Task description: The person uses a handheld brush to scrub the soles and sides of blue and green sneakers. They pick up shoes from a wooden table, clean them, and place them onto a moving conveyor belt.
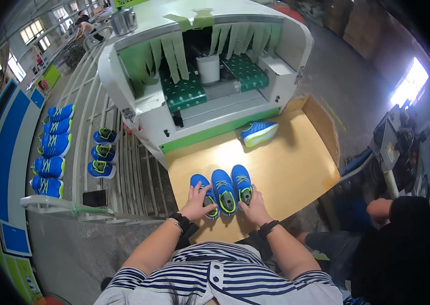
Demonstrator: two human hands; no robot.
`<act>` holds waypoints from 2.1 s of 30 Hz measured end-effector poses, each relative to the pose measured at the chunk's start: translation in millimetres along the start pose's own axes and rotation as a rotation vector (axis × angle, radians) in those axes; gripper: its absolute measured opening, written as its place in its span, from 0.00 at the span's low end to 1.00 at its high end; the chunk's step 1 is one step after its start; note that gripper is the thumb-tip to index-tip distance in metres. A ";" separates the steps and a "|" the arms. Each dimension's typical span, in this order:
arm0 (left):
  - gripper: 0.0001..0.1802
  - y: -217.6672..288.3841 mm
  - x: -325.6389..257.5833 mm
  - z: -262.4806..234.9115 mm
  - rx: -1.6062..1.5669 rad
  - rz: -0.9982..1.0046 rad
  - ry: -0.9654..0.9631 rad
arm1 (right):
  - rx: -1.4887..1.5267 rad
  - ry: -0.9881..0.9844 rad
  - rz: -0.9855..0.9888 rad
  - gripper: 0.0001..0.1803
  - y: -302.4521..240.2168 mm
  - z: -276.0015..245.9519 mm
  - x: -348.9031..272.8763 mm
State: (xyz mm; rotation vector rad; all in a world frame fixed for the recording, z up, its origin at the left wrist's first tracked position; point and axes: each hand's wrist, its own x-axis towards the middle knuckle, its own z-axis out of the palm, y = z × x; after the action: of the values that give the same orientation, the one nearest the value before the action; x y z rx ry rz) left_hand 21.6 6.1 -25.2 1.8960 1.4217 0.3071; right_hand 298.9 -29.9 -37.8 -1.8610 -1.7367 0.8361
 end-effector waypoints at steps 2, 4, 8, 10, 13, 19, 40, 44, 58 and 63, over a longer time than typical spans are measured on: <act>0.49 3.4 -0.7 -1.2 0.015 0.005 -0.008 | 0.054 -0.030 0.008 0.48 2.0 0.0 2.8; 0.49 2.4 -1.3 -3.0 0.034 0.013 -0.003 | 0.148 -0.095 -0.018 0.43 8.3 -11.2 15.6; 0.48 1.5 -3.9 -1.5 0.059 0.025 0.000 | -0.009 -0.267 0.140 0.32 0.9 -62.9 79.6; 0.48 4.0 -2.2 -1.8 0.077 0.044 -0.006 | -0.157 0.020 -0.125 0.30 -0.1 -66.1 110.0; 0.48 11.4 -3.7 -7.8 0.070 0.003 -0.024 | -0.323 0.036 -0.310 0.33 -20.5 -79.8 180.4; 0.45 4.7 -5.6 -0.4 0.086 0.093 0.052 | -0.422 0.132 -0.299 0.36 22.7 -60.1 222.5; 0.53 54.6 22.7 -58.4 -0.230 -0.016 0.056 | 1.107 0.174 0.512 0.31 18.9 -75.4 198.4; 0.61 113.1 51.7 -70.3 -0.538 0.167 0.312 | 0.889 -0.038 -0.111 0.51 -117.6 -70.6 88.1; 0.53 109.2 234.6 -233.9 -0.442 -0.084 1.047 | 0.241 0.104 -0.060 0.56 -15.6 11.0 8.3; 0.51 82.8 244.1 -232.1 -0.333 0.003 1.097 | 0.531 0.140 0.171 0.45 -27.2 -29.6 35.2</act>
State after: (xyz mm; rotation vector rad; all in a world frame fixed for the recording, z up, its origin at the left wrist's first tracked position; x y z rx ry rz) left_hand 34.4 312.2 137.3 1.4491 1.8385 1.6521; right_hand 300.8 9.9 -2.2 -1.6653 -1.1371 1.0779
